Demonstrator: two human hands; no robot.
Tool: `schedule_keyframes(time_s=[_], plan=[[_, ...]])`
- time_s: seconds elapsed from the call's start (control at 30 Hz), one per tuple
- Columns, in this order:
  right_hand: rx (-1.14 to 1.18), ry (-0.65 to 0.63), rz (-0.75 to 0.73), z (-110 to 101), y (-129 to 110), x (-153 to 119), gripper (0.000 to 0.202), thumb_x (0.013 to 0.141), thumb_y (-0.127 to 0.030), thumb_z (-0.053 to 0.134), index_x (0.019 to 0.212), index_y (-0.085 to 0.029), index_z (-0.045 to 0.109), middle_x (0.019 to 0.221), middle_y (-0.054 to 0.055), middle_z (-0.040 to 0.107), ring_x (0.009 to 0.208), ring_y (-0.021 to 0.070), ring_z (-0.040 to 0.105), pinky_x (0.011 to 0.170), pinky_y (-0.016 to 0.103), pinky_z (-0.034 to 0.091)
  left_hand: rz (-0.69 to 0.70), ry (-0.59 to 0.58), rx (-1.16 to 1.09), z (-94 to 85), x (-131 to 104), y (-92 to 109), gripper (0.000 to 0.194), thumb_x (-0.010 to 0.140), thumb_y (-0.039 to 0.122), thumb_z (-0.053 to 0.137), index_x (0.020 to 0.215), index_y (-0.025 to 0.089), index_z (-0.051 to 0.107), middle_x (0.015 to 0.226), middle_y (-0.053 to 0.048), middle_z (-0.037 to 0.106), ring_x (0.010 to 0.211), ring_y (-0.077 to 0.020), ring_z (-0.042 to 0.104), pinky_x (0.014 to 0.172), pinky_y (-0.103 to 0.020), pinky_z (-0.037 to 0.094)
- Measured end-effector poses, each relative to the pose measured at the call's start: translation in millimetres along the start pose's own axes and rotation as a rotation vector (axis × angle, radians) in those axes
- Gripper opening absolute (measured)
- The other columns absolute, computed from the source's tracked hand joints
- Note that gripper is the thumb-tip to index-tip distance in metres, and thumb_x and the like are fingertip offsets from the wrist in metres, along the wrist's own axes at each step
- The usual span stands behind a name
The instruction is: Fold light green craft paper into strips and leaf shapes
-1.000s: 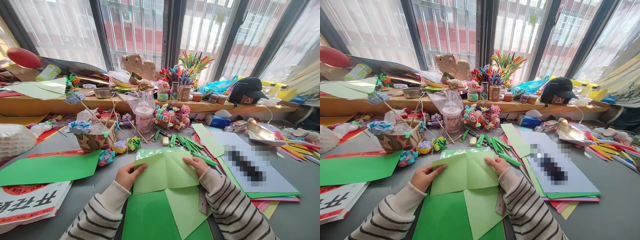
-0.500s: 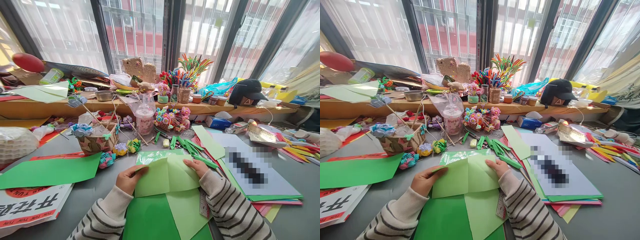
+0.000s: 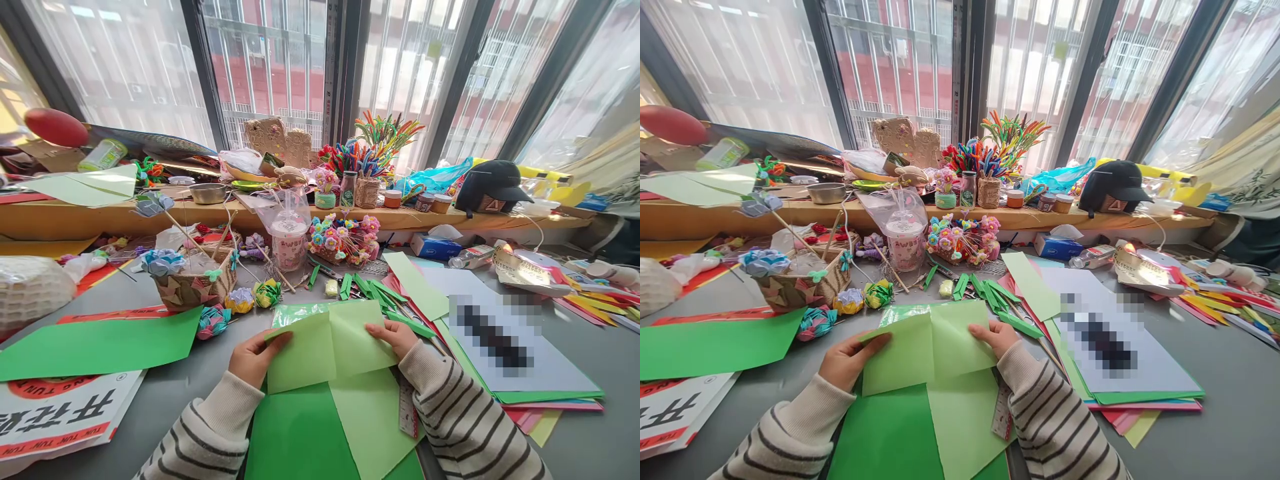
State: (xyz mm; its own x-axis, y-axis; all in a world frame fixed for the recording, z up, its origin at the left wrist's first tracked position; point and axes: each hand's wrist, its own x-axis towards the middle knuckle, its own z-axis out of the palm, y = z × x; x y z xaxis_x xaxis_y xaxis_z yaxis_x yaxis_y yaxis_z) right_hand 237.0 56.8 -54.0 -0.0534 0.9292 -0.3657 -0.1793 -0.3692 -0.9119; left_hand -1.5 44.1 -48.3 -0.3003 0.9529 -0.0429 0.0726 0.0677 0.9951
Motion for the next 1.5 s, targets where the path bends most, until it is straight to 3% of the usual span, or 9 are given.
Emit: schedule_keyframes(time_s=[0.13,0.33,0.47,0.7,1.0,1.1,1.2,1.5], plan=[[-0.039,0.004,0.024,0.3,-0.4,-0.4,0.013,0.051,-0.027,0.064,0.057,-0.016,0.061,0.05,-0.001,0.06,0.042,0.0103,0.053,0.045,0.022,0.043,0.083,0.031,0.025,0.0,0.0,-2.1,0.024,0.041,0.035,0.065,0.058,0.018,0.065,0.061,-0.001,0.066,0.062,-0.0174,0.057,0.057,-0.023,0.046],[0.016,0.03,0.008,0.8,-0.4,-0.1,0.015,0.05,-0.027,0.065,0.06,-0.016,0.06,0.052,-0.001,0.061,0.045,0.0117,0.054,0.047,0.023,0.044,-0.04,-0.071,-0.04,0.7,-2.9,4.6,0.032,0.04,0.036,0.066,0.064,0.015,0.065,0.057,-0.002,0.065,0.052,-0.0153,0.057,0.045,-0.021,0.046],[0.011,0.065,-0.015,-0.6,-1.9,-1.0,0.017,0.05,-0.027,0.065,0.06,-0.015,0.059,0.052,0.0,0.061,0.045,0.0121,0.054,0.047,0.024,0.045,-0.078,-0.141,-0.006,1.5,-3.0,3.9,0.027,0.039,0.033,0.067,0.06,0.015,0.065,0.054,-0.002,0.066,0.049,-0.0159,0.057,0.043,-0.021,0.046],[-0.069,0.08,0.021,-2.3,-3.1,-0.1,0.014,0.052,-0.028,0.063,0.059,-0.016,0.06,0.05,-0.001,0.06,0.042,0.0105,0.053,0.046,0.023,0.044,-0.026,-0.077,0.069,1.1,-3.1,-2.4,0.024,0.043,0.032,0.065,0.061,0.017,0.066,0.057,0.0,0.066,0.054,-0.0161,0.058,0.048,-0.021,0.046],[0.073,-0.006,0.005,-0.8,0.7,1.6,0.02,0.046,-0.029,0.066,0.059,-0.014,0.059,0.055,0.0,0.061,0.049,0.0135,0.055,0.05,0.027,0.045,-0.044,-0.081,0.003,0.7,-2.7,1.2,0.031,0.042,0.033,0.066,0.067,0.014,0.065,0.061,-0.002,0.067,0.056,-0.0163,0.058,0.05,-0.022,0.047],[0.028,0.036,-0.028,-1.7,-1.2,0.0,0.021,0.044,-0.027,0.068,0.059,-0.013,0.059,0.053,-0.001,0.061,0.045,0.0119,0.054,0.045,0.023,0.043,-0.039,-0.135,-0.015,1.5,-2.9,1.6,0.03,0.041,0.033,0.067,0.064,0.014,0.065,0.061,-0.002,0.067,0.055,-0.0167,0.059,0.049,-0.022,0.048],[0.024,0.058,-0.035,-2.7,-3.1,-1.4,0.021,0.046,-0.027,0.067,0.059,-0.013,0.059,0.051,-0.001,0.06,0.044,0.0114,0.053,0.044,0.023,0.043,0.002,-0.169,0.031,2.2,-3.0,-0.4,0.026,0.041,0.031,0.067,0.061,0.015,0.065,0.061,-0.002,0.067,0.057,-0.0172,0.059,0.051,-0.022,0.048],[0.123,0.026,0.043,-2.3,-0.6,2.5,0.009,0.053,-0.023,0.063,0.059,-0.018,0.059,0.056,0.0,0.06,0.048,0.0114,0.055,0.049,0.024,0.046,0.04,-0.087,0.062,1.3,-3.8,-4.8,0.031,0.041,0.035,0.066,0.066,0.017,0.066,0.064,-0.002,0.067,0.061,-0.0187,0.059,0.055,-0.023,0.048]])
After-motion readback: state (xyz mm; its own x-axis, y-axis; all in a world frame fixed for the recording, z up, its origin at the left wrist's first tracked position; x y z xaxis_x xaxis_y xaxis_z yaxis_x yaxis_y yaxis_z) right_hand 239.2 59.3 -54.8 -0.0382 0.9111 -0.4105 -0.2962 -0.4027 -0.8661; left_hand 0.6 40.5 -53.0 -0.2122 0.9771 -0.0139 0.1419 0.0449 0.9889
